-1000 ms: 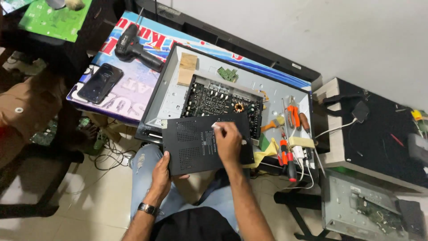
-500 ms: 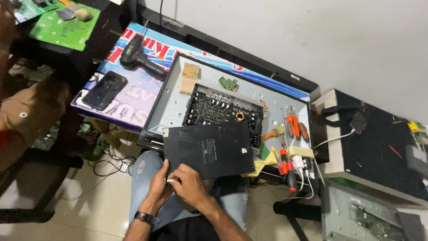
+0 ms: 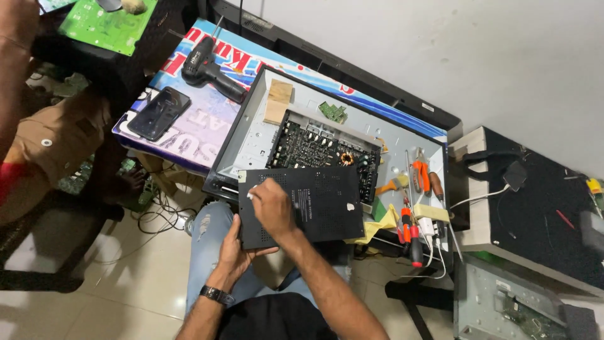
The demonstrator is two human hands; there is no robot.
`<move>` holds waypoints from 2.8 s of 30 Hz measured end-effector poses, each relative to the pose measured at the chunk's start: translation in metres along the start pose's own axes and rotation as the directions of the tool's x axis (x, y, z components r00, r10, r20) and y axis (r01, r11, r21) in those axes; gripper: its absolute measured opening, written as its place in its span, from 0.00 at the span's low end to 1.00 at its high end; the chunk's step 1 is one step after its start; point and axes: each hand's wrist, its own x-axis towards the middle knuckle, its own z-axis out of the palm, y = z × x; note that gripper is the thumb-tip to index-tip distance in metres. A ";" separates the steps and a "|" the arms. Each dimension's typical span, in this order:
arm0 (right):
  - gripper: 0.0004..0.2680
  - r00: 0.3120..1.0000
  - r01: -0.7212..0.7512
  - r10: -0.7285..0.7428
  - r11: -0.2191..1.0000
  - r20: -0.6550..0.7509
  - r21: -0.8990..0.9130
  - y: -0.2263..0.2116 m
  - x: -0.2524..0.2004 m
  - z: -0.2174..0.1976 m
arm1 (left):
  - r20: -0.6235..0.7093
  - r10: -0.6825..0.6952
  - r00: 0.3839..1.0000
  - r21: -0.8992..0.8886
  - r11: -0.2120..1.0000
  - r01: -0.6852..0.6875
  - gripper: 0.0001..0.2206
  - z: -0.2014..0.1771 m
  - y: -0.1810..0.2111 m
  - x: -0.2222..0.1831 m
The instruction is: Removing and repositioning the internal metal shield of a flat-screen television to access and inspect the main circuit board.
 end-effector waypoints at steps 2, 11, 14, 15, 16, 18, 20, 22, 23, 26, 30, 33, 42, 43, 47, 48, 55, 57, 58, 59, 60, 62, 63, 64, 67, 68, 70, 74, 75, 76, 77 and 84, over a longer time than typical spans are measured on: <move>0.04 0.998 0.022 -0.023 1.000 0.061 0.021 -0.015 -0.033 0.001 | -0.005 0.006 1.000 -0.032 0.999 -0.006 0.32 -0.060 -0.035 0.049; 0.06 0.973 -0.151 0.103 0.962 0.209 0.229 -0.019 -0.052 -0.042 | -0.007 -0.004 1.000 -0.049 0.999 0.003 0.30 -0.014 -0.010 0.014; 0.07 0.986 -0.163 0.157 0.966 0.046 0.202 -0.002 -0.009 -0.038 | -0.016 -0.025 1.000 -0.046 0.999 0.024 0.33 0.010 0.002 -0.008; 0.07 0.984 -0.173 0.180 0.965 -0.016 0.194 0.001 0.005 -0.034 | -0.028 -0.029 0.999 -0.051 0.998 0.028 0.34 0.013 0.005 -0.013; 0.07 0.984 -0.167 0.175 0.966 -0.023 0.197 0.004 0.012 -0.023 | -0.023 -0.023 0.999 -0.046 0.999 0.022 0.34 0.014 0.006 -0.014; 0.06 0.985 -0.149 0.160 0.979 -0.070 0.142 0.009 0.024 0.000 | -0.055 -0.046 0.997 -0.058 0.997 0.043 0.34 0.015 0.006 -0.016; 0.05 0.998 -0.038 0.044 0.988 -0.040 0.150 0.000 0.016 0.011 | -0.045 -0.040 0.998 -0.049 0.998 0.037 0.34 0.000 0.001 -0.004; 0.05 0.997 0.079 -0.079 0.984 -0.006 0.158 -0.010 -0.002 0.015 | -0.033 -0.030 0.999 -0.050 0.998 0.028 0.34 -0.013 -0.005 0.005; 0.04 0.988 0.136 -0.143 0.984 0.058 0.111 -0.015 -0.014 0.014 | -0.035 -0.022 0.999 -0.058 0.998 0.020 0.34 -0.018 -0.008 0.009; 0.04 0.961 0.199 -0.210 0.977 0.177 0.078 -0.022 -0.048 0.005 | -0.053 -0.006 0.999 -0.107 0.994 0.000 0.33 -0.066 -0.034 0.050; 0.06 0.914 0.090 -0.165 0.973 0.372 0.212 -0.036 -0.077 -0.031 | -0.027 -0.024 0.999 -0.108 0.994 0.021 0.37 -0.011 -0.001 -0.004; 0.04 0.934 0.013 -0.090 0.976 0.346 0.218 -0.029 -0.057 -0.044 | 0.101 -0.004 0.995 -0.023 1.000 0.006 0.36 -0.032 -0.011 0.011; 0.08 0.994 0.098 -0.103 0.986 0.027 0.133 -0.007 -0.008 0.002 | -0.090 -0.074 0.993 -0.005 0.997 0.074 0.39 0.039 0.023 -0.046; 0.08 0.996 0.082 -0.084 0.990 0.016 0.118 -0.018 -0.020 -0.001 | -0.079 -0.094 0.992 0.005 0.996 0.095 0.39 0.011 0.014 -0.025; 0.06 0.991 0.131 -0.135 0.982 0.016 0.134 -0.052 -0.070 -0.027 | 0.075 0.014 0.997 -0.009 1.000 -0.014 0.28 -0.039 -0.006 0.013; 0.06 0.991 0.128 -0.131 0.979 0.013 0.161 -0.060 -0.082 -0.034 | 0.023 0.025 0.999 0.005 1.000 -0.025 0.23 -0.037 -0.003 0.010; 0.06 0.992 -0.064 0.065 0.998 -0.108 0.012 0.015 -0.126 -0.107 | -0.094 -0.049 0.994 0.120 0.991 0.060 0.24 0.044 0.023 -0.039; 0.05 0.956 -0.263 0.221 0.936 -0.193 -0.232 0.049 -0.133 -0.133 | -0.111 -0.020 0.994 0.128 0.991 0.035 0.25 0.049 0.025 -0.044; 0.05 0.955 -0.264 0.220 0.936 -0.196 -0.233 0.056 -0.134 -0.142 | -0.108 -0.020 0.994 0.130 0.991 0.034 0.25 0.050 0.024 -0.045; 0.05 0.927 -0.308 0.238 0.924 -0.291 -0.227 0.062 -0.135 -0.152 | -0.118 -0.009 0.993 0.130 0.991 0.024 0.24 0.051 0.024 -0.046; 0.06 0.890 -0.351 0.253 0.911 -0.380 -0.217 0.069 -0.135 -0.161 | -0.129 0.002 0.992 0.128 0.992 0.015 0.23 0.052 0.023 -0.047; 0.06 0.881 -0.344 0.244 0.919 -0.406 -0.194 0.065 -0.135 -0.154 | -0.124 0.001 0.992 0.133 0.991 0.016 0.24 0.055 0.025 -0.047; 0.06 0.872 -0.334 0.236 0.927 -0.430 -0.169 0.063 -0.136 -0.150 | -0.123 0.001 0.992 0.136 0.991 0.016 0.24 0.056 0.025 -0.048; 0.06 0.871 -0.334 0.236 0.928 -0.430 -0.167 0.051 -0.136 -0.144 | -0.124 0.003 0.992 0.137 0.990 0.015 0.24 0.054 0.025 -0.047; 0.05 0.840 -0.452 0.396 0.889 -0.372 -0.075 0.017 -0.137 -0.127 | -0.145 0.015 0.989 0.126 0.992 0.004 0.23 0.054 0.025 -0.047; 0.05 0.863 -0.402 0.356 0.914 -0.358 -0.061 0.009 -0.138 -0.123 | -0.146 0.020 0.989 0.138 0.990 0.001 0.23 0.056 0.026 -0.048; 0.06 0.883 -0.351 0.314 0.935 -0.350 -0.045 0.004 -0.138 -0.121 | -0.145 0.026 0.989 0.154 0.988 -0.003 0.23 0.056 0.026 -0.047; 0.04 0.876 -0.396 0.371 0.918 -0.309 -0.018 0.029 -0.124 -0.128 | -0.165 0.037 0.986 0.155 0.988 -0.011 0.22 0.053 0.024 -0.046; 0.03 0.881 -0.388 0.353 0.920 -0.315 -0.052 0.040 -0.117 -0.130 | -0.154 0.028 0.988 0.164 0.986 -0.003 0.23 0.054 0.025 -0.046; 0.03 0.881 -0.387 0.353 0.921 -0.316 -0.051 0.057 -0.109 -0.130 | -0.153 0.029 0.988 0.165 0.986 -0.004 0.23 0.055 0.025 -0.047; 0.04 0.883 -0.351 0.287 0.929 -0.371 -0.119 0.074 -0.101 -0.130 | -0.158 0.023 0.987 0.160 0.987 0.003 0.23 0.056 0.025 -0.049; 0.03 0.881 -0.405 0.313 0.887 -0.355 -0.222 0.135 -0.037 -0.140 | -0.152 0.020 0.988 0.160 0.987 0.005 0.23 0.058 0.027 -0.053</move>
